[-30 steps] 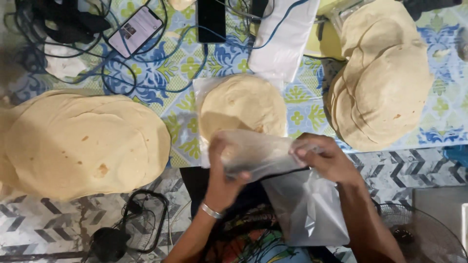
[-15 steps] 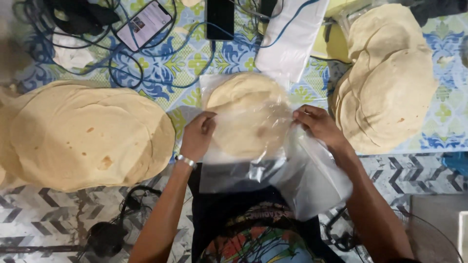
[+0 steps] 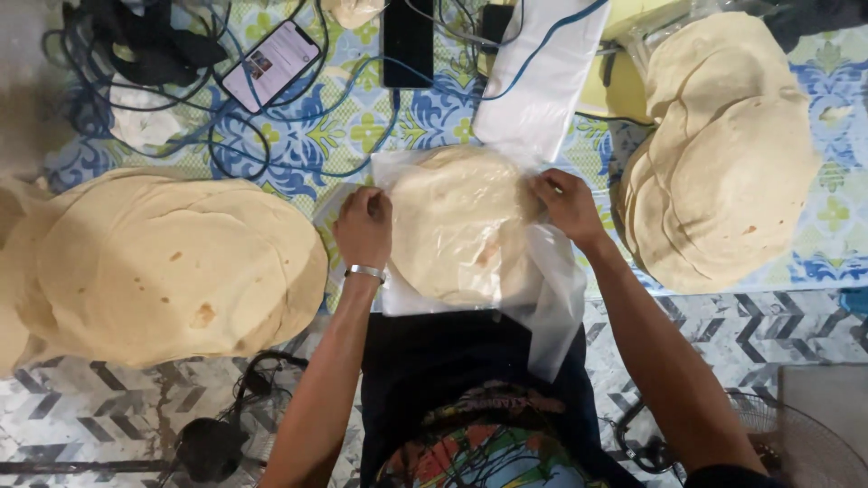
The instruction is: The person packages individual flatbreads by placing them into clear plastic bags, smoothing the bags, and stacking the packaged items on a table.
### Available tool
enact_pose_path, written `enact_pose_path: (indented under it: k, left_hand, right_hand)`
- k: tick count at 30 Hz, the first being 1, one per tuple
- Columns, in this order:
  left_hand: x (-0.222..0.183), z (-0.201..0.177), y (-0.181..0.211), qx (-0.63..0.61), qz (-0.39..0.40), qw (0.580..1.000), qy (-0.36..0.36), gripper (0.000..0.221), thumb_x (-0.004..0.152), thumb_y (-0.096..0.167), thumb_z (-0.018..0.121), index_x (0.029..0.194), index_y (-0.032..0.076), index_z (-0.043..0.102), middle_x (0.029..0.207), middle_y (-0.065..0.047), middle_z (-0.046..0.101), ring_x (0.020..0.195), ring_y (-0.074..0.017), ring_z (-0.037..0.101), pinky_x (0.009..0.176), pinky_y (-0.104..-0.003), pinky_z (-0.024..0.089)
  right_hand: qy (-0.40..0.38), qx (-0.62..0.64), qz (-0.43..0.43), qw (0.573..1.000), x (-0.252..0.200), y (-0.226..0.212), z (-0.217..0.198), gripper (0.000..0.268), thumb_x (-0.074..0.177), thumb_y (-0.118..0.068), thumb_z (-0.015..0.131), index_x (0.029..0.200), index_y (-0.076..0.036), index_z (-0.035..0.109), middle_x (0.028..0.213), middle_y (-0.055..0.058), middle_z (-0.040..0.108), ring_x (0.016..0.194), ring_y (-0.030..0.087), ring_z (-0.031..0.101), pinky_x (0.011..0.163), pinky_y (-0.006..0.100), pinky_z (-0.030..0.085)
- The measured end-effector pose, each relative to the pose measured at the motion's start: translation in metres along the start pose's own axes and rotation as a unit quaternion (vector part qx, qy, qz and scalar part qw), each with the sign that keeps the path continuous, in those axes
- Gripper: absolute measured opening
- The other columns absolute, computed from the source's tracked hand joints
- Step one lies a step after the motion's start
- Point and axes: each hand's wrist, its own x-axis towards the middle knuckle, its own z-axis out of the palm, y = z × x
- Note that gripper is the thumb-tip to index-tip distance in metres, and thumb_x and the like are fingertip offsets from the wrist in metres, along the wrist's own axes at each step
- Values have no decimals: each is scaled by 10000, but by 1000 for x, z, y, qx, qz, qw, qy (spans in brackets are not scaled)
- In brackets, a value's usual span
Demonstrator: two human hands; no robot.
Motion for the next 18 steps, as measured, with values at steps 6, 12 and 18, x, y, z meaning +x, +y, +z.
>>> enact_pose_path:
  k: [6, 12, 18]
  left_hand:
    - [-5, 0, 10, 95, -6, 995, 43, 87, 910, 204, 721, 968, 141, 706, 935, -62, 703, 896, -338, 659, 726, -514, 480]
    - [-20, 15, 30, 24, 174, 982, 70, 225, 901, 174, 699, 1104, 87, 654, 1091, -82, 675, 1061, -335, 642, 912, -510, 473]
    - [-1, 17, 44, 142, 303, 935, -120, 771, 917, 451, 706, 1532, 63, 449, 1584, -154, 480, 1496, -330, 382, 1232, -543, 256]
  right_hand:
    - [37, -46, -18, 998, 2, -10, 7, 290, 1001, -294, 663, 989, -5, 684, 851, 178, 680, 768, 330, 667, 687, 406, 510]
    - [106, -214, -91, 967, -26, -76, 23, 380, 971, -374, 683, 1265, -139, 626, 1001, 143, 708, 739, 348, 691, 650, 459, 552]
    - [-11, -336, -109, 936, -13, -80, 31, 670, 981, -509, 634, 1561, -235, 441, 1026, 173, 651, 655, 392, 682, 581, 517, 553]
